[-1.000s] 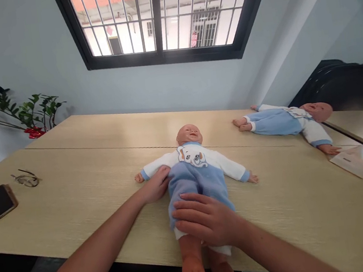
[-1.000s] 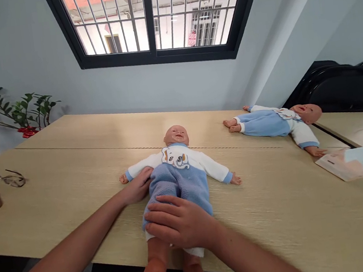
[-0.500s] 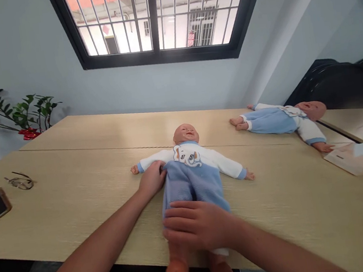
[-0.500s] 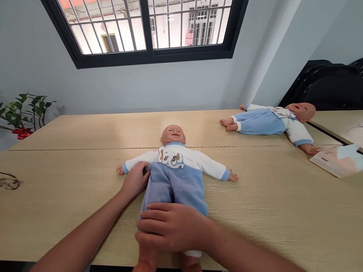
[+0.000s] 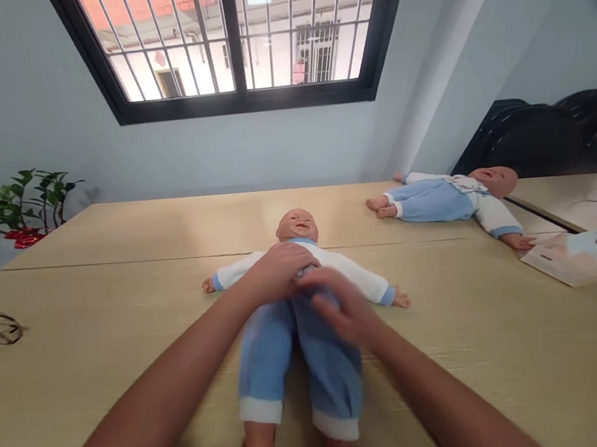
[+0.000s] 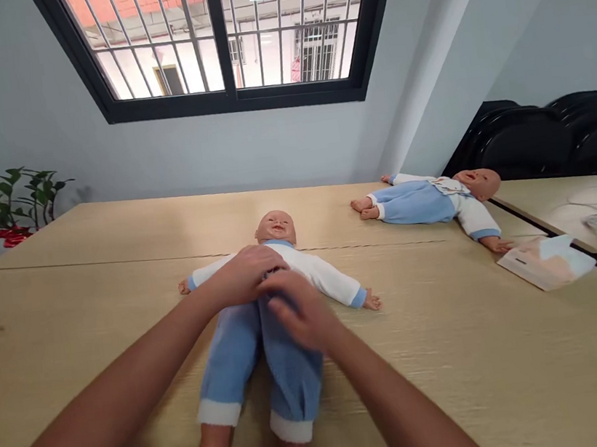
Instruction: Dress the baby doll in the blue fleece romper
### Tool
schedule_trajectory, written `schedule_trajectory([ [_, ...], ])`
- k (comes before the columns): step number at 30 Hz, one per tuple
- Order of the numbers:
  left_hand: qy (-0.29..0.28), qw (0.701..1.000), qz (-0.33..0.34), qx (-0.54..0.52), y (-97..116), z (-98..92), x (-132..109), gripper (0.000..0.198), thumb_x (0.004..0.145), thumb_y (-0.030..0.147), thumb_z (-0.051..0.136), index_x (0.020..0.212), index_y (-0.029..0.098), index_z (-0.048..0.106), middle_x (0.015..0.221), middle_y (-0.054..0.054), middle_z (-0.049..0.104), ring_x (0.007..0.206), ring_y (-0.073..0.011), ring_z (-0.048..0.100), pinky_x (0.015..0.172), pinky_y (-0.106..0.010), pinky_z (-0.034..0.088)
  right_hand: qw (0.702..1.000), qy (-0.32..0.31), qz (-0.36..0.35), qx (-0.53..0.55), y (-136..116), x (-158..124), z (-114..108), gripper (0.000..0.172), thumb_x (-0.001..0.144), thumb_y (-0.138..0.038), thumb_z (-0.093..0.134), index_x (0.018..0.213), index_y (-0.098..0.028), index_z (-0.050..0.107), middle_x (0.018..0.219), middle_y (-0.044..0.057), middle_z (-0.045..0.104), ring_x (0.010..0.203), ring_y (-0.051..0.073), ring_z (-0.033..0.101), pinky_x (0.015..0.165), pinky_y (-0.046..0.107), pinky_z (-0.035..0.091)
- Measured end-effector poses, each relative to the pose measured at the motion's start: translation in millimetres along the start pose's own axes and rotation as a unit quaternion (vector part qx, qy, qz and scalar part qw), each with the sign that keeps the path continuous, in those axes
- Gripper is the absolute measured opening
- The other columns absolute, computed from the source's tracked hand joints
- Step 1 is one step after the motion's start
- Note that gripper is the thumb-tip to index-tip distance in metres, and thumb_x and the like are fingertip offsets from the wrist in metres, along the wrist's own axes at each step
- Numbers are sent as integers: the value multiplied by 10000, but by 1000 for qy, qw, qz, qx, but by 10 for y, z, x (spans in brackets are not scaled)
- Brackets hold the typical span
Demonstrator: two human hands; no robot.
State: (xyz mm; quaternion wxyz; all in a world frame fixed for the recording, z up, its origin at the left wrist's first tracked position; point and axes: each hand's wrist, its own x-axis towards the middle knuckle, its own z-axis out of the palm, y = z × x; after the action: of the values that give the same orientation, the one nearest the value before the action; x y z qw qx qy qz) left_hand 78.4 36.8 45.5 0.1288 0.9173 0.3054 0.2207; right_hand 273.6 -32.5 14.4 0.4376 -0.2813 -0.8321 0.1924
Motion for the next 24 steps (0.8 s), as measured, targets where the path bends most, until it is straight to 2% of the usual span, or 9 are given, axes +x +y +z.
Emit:
schedule_trajectory([
  [2,-51,998,18,12,-15,31,133,337,741,350,866,1033,256,726,1048,-77,689,1124,-325,574,1022,-431,403,989,61,118,-59,272,-34,-244,282,1019,-369,521,1211,-199,639,1173,117,701,1034,245,654,918,419,533],
  [4,-70,997,6,33,-44,53,192,348,666,359,920,935,249,730,992,-73,662,1079,-329,569,973,-425,418,982,12,180,-61,440,-84,-377,274,1014,-383,540,1155,-190,674,1096,93,720,952,232,661,857,387,536],
  [6,-80,996,-4,38,-55,49,196,253,714,329,884,874,237,711,1008,-71,635,1042,-302,570,899,-387,439,976,-59,206,-26,492,-123,-400,284,1042,-384,492,1048,-196,706,974,49,730,867,207,655,792,346,522],
  [8,-79,997,-1,23,-44,28,173,163,779,276,823,859,228,688,1067,-70,617,1037,-271,571,843,-347,448,973,-72,221,-10,475,-137,-357,362,1066,-380,436,892,-199,696,834,15,697,768,186,617,703,316,483],
  [12,-52,998,41,13,-25,28,125,87,857,132,665,856,219,658,1136,-62,619,1013,-219,582,834,-316,444,979,-14,200,-32,436,-124,-252,304,1026,-302,512,764,-196,624,779,10,629,749,179,559,683,310,449],
  [16,-37,995,84,45,-51,64,95,168,865,64,577,841,214,647,1160,-51,644,988,-199,585,848,-320,429,989,-2,149,-22,456,-153,-182,129,982,-213,583,1039,-207,699,1009,50,660,965,202,593,867,354,483],
  [18,-40,995,87,40,-54,44,87,126,879,105,609,823,214,640,1157,-50,652,996,-205,590,858,-325,434,989,-15,146,-29,473,-177,-149,236,963,-184,607,1167,-241,713,1056,54,648,1020,210,593,906,371,483],
  [20,-55,996,74,18,-44,-1,83,90,864,224,717,815,215,641,1174,-56,655,1034,-229,599,891,-339,447,987,-22,151,-45,497,-195,-121,266,931,-164,648,1161,-258,739,1009,44,637,986,209,599,877,363,490],
  [24,-63,998,-25,-15,-41,-65,85,355,806,479,796,1035,236,676,1132,-75,682,1042,-284,620,915,-380,476,987,36,136,-75,546,-202,-85,207,887,-105,655,1022,-224,756,913,34,625,865,193,604,778,332,494],
])
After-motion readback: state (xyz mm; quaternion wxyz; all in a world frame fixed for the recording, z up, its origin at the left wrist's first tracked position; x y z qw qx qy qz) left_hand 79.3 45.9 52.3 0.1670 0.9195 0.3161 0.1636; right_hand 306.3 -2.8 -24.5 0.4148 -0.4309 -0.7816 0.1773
